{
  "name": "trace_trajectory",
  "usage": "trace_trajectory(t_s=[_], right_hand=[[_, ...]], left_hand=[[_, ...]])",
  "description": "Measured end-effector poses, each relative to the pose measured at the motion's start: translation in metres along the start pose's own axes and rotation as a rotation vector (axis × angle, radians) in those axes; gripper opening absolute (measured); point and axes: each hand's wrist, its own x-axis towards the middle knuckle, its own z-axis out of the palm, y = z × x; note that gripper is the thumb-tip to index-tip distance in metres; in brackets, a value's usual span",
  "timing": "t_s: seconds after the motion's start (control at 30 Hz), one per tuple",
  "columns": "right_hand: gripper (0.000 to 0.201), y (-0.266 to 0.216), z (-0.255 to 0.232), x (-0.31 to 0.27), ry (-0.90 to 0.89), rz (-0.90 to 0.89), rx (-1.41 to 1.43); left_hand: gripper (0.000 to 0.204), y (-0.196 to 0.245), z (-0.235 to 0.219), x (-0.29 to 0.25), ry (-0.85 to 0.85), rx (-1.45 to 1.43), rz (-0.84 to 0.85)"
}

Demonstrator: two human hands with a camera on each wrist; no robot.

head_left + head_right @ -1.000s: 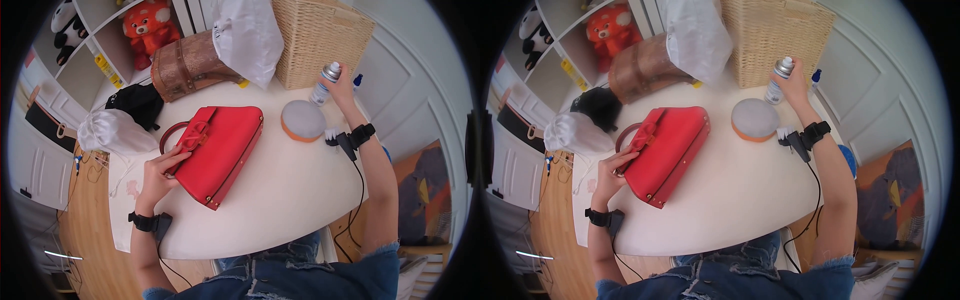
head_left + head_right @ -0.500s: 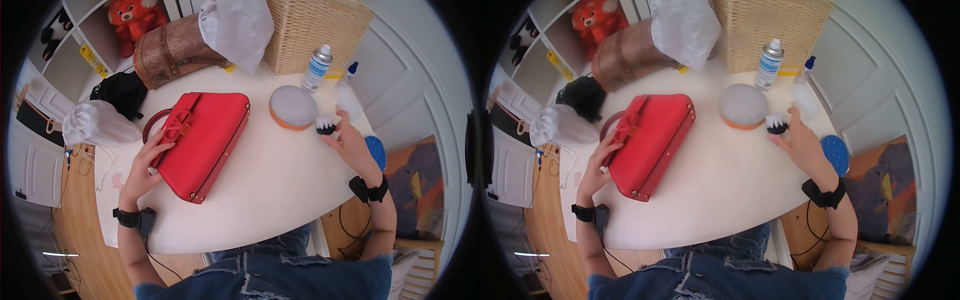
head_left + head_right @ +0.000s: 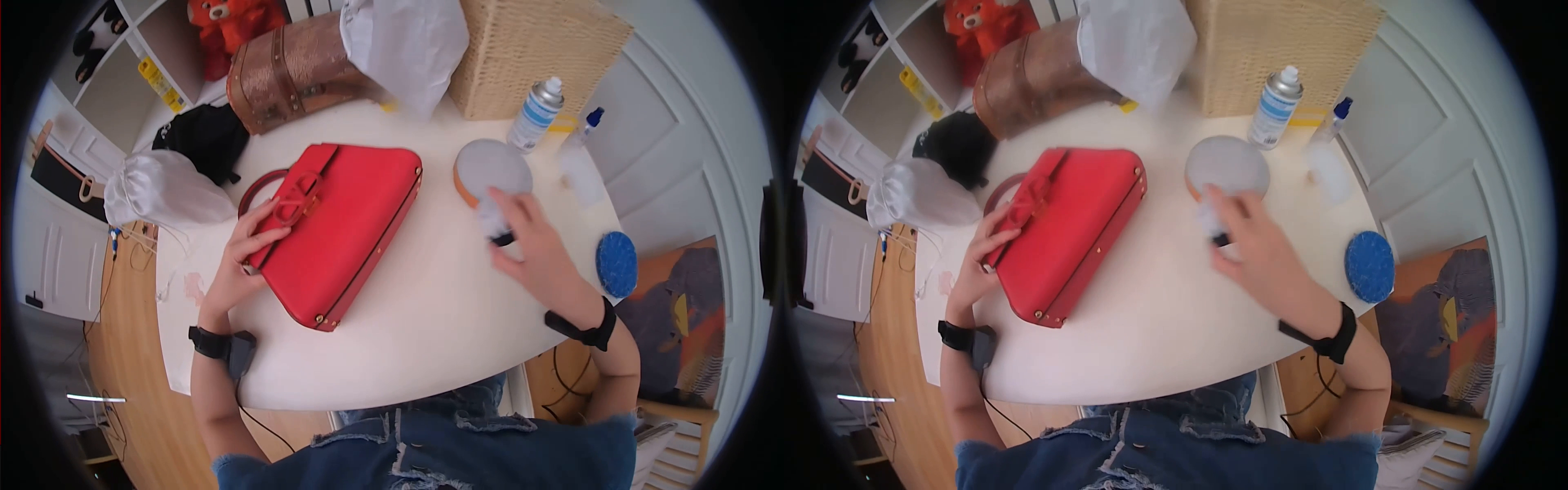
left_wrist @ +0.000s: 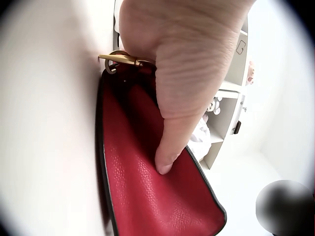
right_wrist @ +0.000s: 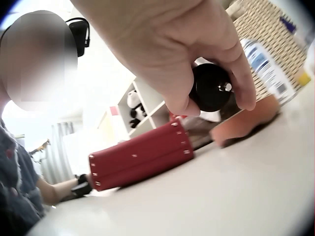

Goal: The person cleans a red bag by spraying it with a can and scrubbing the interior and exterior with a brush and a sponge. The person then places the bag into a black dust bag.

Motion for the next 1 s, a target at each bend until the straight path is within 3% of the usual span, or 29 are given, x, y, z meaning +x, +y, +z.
trace_trajectory(t_s=[0.13, 0.17, 0.23, 0.33, 0.37, 0.43, 0.5, 0.57, 0.7, 0.77, 0.83, 0.9, 0.93, 0.97, 1.0], right_hand=[[0.070, -0.059, 0.047, 0.023, -0.163, -0.225, 0.319], [0.071, -0.064, 0.064, 0.025, -0.107, -0.364, 0.290], [0.072, -0.076, 0.077, 0.032, -0.177, -0.508, 0.282], [0.070, -0.076, 0.076, 0.049, -0.232, -0.635, 0.252], [0.070, -0.070, 0.076, 0.053, -0.238, -0.637, 0.256], [0.070, -0.053, 0.075, 0.060, -0.183, -0.478, 0.209], [0.047, -0.039, 0.068, 0.075, 0.045, -0.051, 0.594], [0.039, -0.008, 0.057, 0.093, 0.039, 0.267, 0.818], [0.039, 0.010, 0.049, 0.100, 0.030, 0.310, 0.807], [0.038, -0.015, 0.053, 0.086, -0.025, -0.084, 0.540], [0.040, -0.040, 0.059, 0.069, -0.170, -0.359, 0.468], [0.043, -0.053, 0.062, 0.057, -0.418, -0.366, 0.585], [0.042, -0.052, 0.060, 0.058, -0.537, -0.236, 0.689], [0.042, -0.048, 0.059, 0.060, -0.535, -0.235, 0.693], [0.040, -0.041, 0.056, 0.066, -0.545, -0.074, 0.833]], left_hand=[[0.056, -0.002, 0.002, -0.001, 0.011, -0.020, -0.029], [0.057, -0.002, 0.001, -0.001, 0.013, -0.042, -0.028], [0.057, -0.003, 0.000, -0.002, 0.017, -0.055, -0.037], [0.057, -0.002, -0.001, 0.000, 0.002, -0.046, -0.043], [0.057, -0.003, -0.001, 0.000, 0.006, -0.029, -0.033], [0.057, -0.004, 0.001, -0.001, 0.004, -0.016, -0.035], [0.057, -0.003, 0.001, -0.001, 0.012, -0.024, -0.033], [0.056, -0.005, 0.002, -0.001, 0.011, -0.022, -0.036], [0.055, -0.007, 0.002, 0.000, 0.015, 0.003, 0.001], [0.054, -0.008, 0.002, 0.000, 0.017, 0.009, 0.002], [0.054, -0.009, 0.002, -0.001, 0.016, 0.016, 0.000], [0.053, -0.009, 0.002, -0.001, 0.017, 0.040, -0.008], [0.053, -0.009, 0.002, -0.001, 0.012, 0.041, -0.011], [0.053, -0.009, 0.002, -0.002, 0.017, 0.034, -0.013], [0.053, -0.009, 0.003, -0.002, 0.024, 0.026, -0.016]])
